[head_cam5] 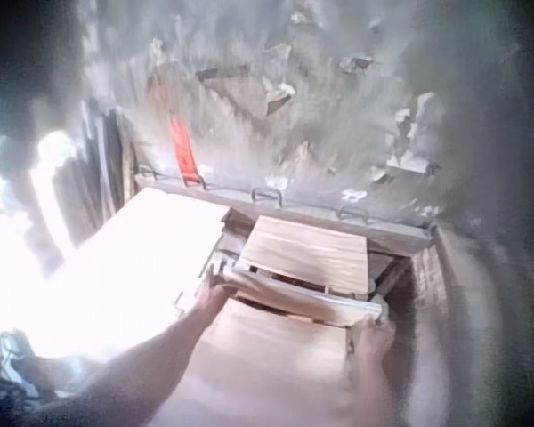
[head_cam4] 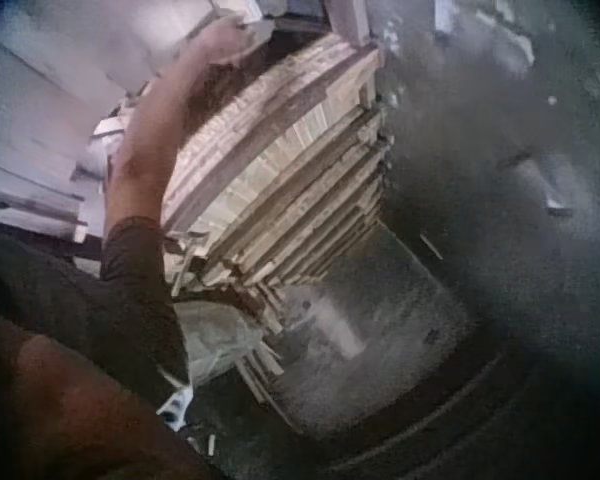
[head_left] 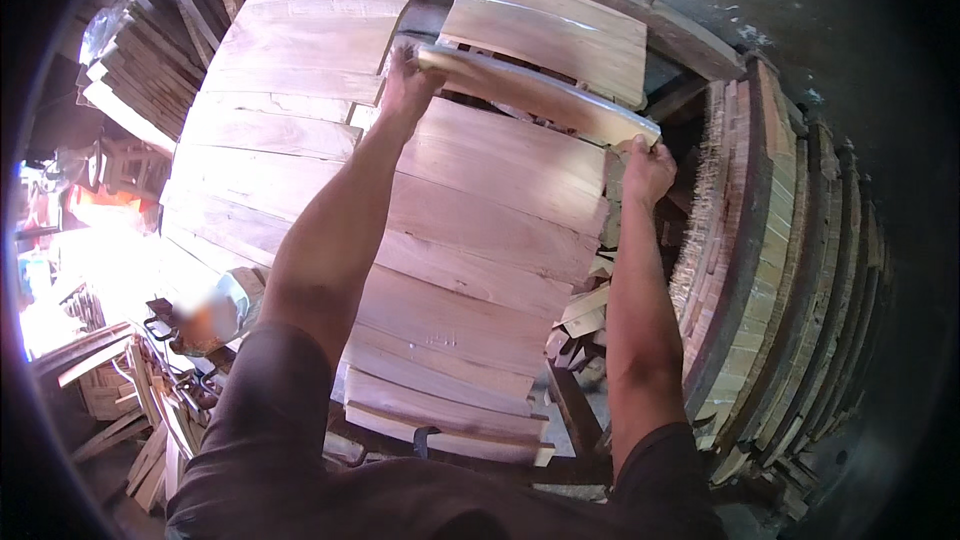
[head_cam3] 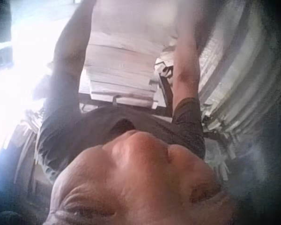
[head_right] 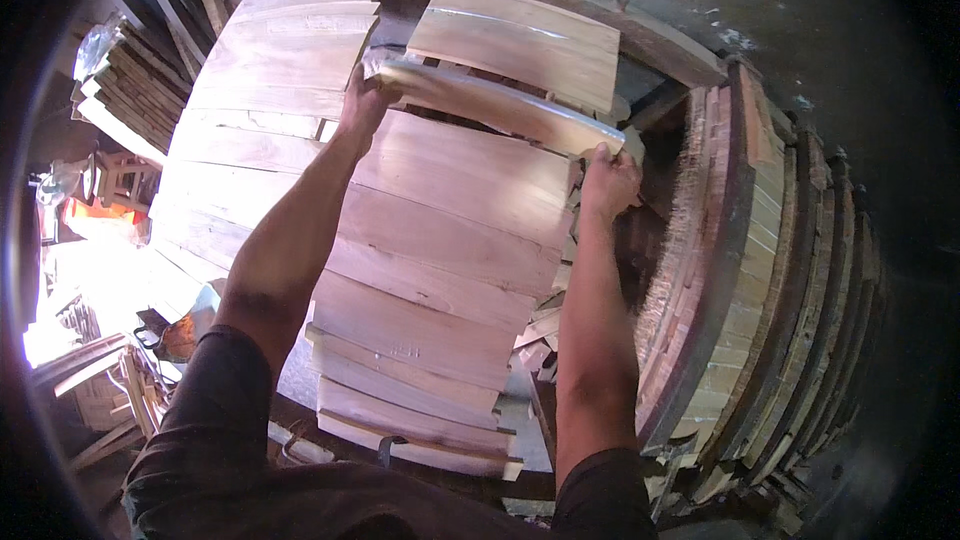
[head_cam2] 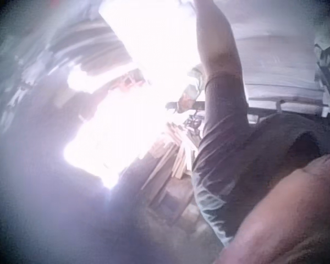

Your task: The person repeatedly applies glue to the edges of wooden planks using a brush and then places the planks into a clamped wooden frame. The person handles each plank one at a time, applying glue and positioning it within the frame.

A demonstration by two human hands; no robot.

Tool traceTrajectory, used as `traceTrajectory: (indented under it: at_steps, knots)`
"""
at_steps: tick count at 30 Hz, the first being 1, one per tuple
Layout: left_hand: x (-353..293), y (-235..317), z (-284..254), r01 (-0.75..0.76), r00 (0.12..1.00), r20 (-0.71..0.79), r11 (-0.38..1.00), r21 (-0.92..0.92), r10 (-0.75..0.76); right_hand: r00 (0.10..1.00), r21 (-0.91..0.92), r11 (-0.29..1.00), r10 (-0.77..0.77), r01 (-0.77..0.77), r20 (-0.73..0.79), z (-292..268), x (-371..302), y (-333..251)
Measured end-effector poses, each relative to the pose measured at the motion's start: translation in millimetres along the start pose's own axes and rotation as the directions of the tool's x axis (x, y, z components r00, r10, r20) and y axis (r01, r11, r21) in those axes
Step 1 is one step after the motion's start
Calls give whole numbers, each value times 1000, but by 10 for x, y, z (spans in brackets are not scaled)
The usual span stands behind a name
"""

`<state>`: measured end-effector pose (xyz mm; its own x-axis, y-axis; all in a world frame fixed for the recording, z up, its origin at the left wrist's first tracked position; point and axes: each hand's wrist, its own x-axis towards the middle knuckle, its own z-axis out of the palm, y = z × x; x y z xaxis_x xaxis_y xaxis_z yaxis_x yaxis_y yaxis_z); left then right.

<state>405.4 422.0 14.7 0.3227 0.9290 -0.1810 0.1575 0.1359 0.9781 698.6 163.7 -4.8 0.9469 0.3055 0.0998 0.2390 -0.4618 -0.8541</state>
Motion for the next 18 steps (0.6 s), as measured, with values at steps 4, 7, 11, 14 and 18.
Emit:
traceTrajectory:
  at_steps: [4,7,11,14,18]
  knots:
    - [280,-182,158,-42,994,103,994,103,32,998,-342,939,54,-39,34,338,305,262]
    - [385,-499,96,-121,990,9,812,571,141,999,-415,909,-27,38,32,531,164,352]
    - [291,-360,247,-91,962,-135,743,663,238,1000,-252,968,-15,10,-19,517,94,272]
    - [430,-414,258,-88,952,-152,717,691,264,993,-328,940,-112,91,-46,557,159,245]
    - [451,-452,271,-40,953,-198,743,669,229,996,-330,941,-89,78,-19,619,228,219]
